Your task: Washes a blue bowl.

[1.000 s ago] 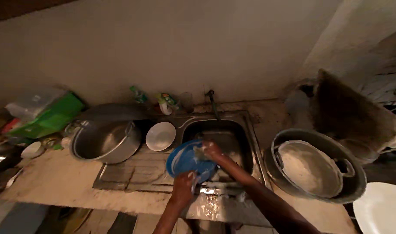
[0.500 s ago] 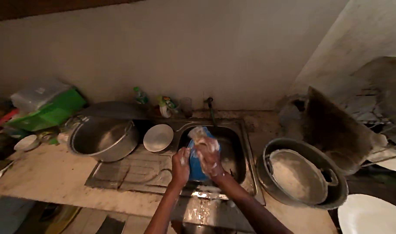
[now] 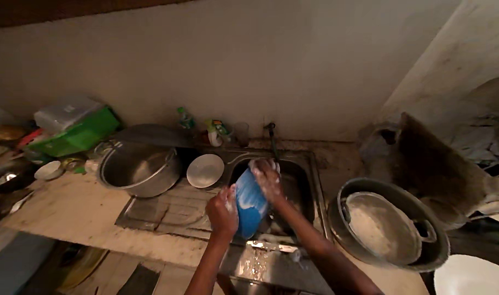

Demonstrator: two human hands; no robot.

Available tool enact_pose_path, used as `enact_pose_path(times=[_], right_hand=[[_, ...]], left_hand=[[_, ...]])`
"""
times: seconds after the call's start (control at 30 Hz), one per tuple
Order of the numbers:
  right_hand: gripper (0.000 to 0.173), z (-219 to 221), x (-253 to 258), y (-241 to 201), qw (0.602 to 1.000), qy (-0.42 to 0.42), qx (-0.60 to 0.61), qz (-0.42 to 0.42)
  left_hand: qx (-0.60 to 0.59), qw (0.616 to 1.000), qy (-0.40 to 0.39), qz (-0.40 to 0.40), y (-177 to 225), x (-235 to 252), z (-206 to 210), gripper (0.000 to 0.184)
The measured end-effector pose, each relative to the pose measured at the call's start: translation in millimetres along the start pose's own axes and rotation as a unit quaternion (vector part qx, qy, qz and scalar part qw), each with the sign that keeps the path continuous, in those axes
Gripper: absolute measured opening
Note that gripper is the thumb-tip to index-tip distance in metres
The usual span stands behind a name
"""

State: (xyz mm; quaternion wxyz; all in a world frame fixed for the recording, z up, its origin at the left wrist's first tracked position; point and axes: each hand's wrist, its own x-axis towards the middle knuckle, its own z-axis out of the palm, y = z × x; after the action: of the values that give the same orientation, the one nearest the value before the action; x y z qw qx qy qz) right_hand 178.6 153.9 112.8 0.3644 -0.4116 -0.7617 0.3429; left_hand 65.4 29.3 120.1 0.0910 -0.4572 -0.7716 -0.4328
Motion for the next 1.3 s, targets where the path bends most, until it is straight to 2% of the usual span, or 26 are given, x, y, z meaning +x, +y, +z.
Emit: enact_pose_path(times=[0.03,0.07,0.13,0.2,0.33,0.43,0.5,0.63,0.67,0.73,0.8,0.83,0.93,0.97,1.0,1.03,1.07,1.1,1.13,1.17,1.23,1.3], right_hand=[[0.048,-1.7,4.7,3.5,0.999,-0.028,0.036,0.022],[0.048,0.3,-2.0,0.1,0.999,-0.043,0.033,0.008],[0.044,8.8,-29.6,-17.5,0.996,-0.021,-0.014,-0.084],[0.039,11.2,-38.7,-27.5,0.990,-0.011,-0.064,-0.128],[0.043,-6.9,5.8,10.5,0.996,-0.066,-0.018,-0.051],[0.033,-1.7,-24.3,-19.5,0.991,-0.033,-0.044,-0.121],[0.030,7.2,-40.0,-31.4,0.985,-0.017,-0.077,-0.155],[0.040,-0.8,-2.0,6.8,0.997,-0.032,-0.019,-0.060],[0.039,-1.3,-4.0,6.8,0.998,-0.029,-0.006,-0.062],[0.032,-2.9,-19.7,-18.7,0.995,-0.016,0.017,-0.102],[0.025,0.2,-33.9,-41.9,0.987,-0.025,-0.018,-0.159],[0.027,0.1,-32.3,-44.6,0.986,-0.040,-0.024,-0.163],[0.039,-13.0,13.0,-13.9,0.991,-0.122,0.020,-0.056],[0.040,-17.4,27.3,2.5,0.989,-0.134,0.065,-0.011],[0.041,-22.0,30.5,16.5,0.978,-0.130,0.159,0.039],[0.042,-25.1,29.1,24.0,0.961,-0.117,0.239,0.068],[0.043,-30.3,28.8,22.2,0.954,-0.107,0.268,0.077],[0.041,-36.7,29.6,15.2,0.963,-0.105,0.237,0.070],[0.041,-45.0,30.9,4.7,0.980,-0.127,0.150,0.034],[0.040,-51.9,33.4,-7.3,0.983,-0.169,0.065,-0.025],[0.038,-47.5,36.7,-22.5,0.956,-0.246,0.060,-0.146],[0.038,-37.0,39.9,-34.0,0.932,-0.294,0.085,-0.197]], left_hand=[[0.014,1.000,0.005,0.002,2.9,1.4,-3.9,0.042],[0.032,0.999,0.010,0.010,3.9,2.9,-5.2,0.043],[0.050,0.998,0.008,0.025,1.5,4.5,0.3,0.040],[0.027,0.999,0.001,0.039,-3.8,-1.3,4.1,0.036],[-0.022,0.998,-0.011,0.052,-1.2,-1.5,-5.9,0.035],[-0.017,0.999,-0.015,0.044,-1.2,3.3,-4.3,0.033],[-0.060,0.997,-0.029,0.032,-7.8,-2.3,-2.7,0.027],[-0.136,0.989,-0.011,0.051,-14.6,-4.0,-13.1,0.030],[-0.134,0.989,-0.004,0.062,-15.6,-2.2,-16.0,0.031],[-0.134,0.989,-0.005,0.069,-18.8,2.9,-15.7,0.032],[-0.165,0.985,-0.019,0.053,-22.1,0.0,-12.0,0.027],[-0.190,0.980,-0.022,0.048,-23.4,-1.6,-12.9,0.025],[-0.279,0.959,-0.012,0.052,-23.0,2.2,-28.3,0.023],[-0.311,0.950,-0.004,0.036,-20.1,3.9,-35.5,0.022],[-0.341,0.940,0.005,0.017,-19.4,5.3,-41.6,0.021],[-0.359,0.933,0.009,0.005,-21.5,8.1,-44.5,0.021],[-0.361,0.933,0.007,0.000,-25.7,12.0,-45.0,0.021],[-0.344,0.939,-0.013,-0.007,-29.7,14.8,-46.4,0.019],[-0.300,0.952,-0.056,-0.014,-32.1,16.6,-49.6,0.019],[-0.231,0.965,-0.121,-0.019,-30.1,19.7,-53.3,0.027],[-0.132,0.965,-0.226,-0.003,-12.2,27.8,-52.4,0.031],[-0.148,0.953,-0.266,0.003,1.8,32.2,-47.5,0.028]])
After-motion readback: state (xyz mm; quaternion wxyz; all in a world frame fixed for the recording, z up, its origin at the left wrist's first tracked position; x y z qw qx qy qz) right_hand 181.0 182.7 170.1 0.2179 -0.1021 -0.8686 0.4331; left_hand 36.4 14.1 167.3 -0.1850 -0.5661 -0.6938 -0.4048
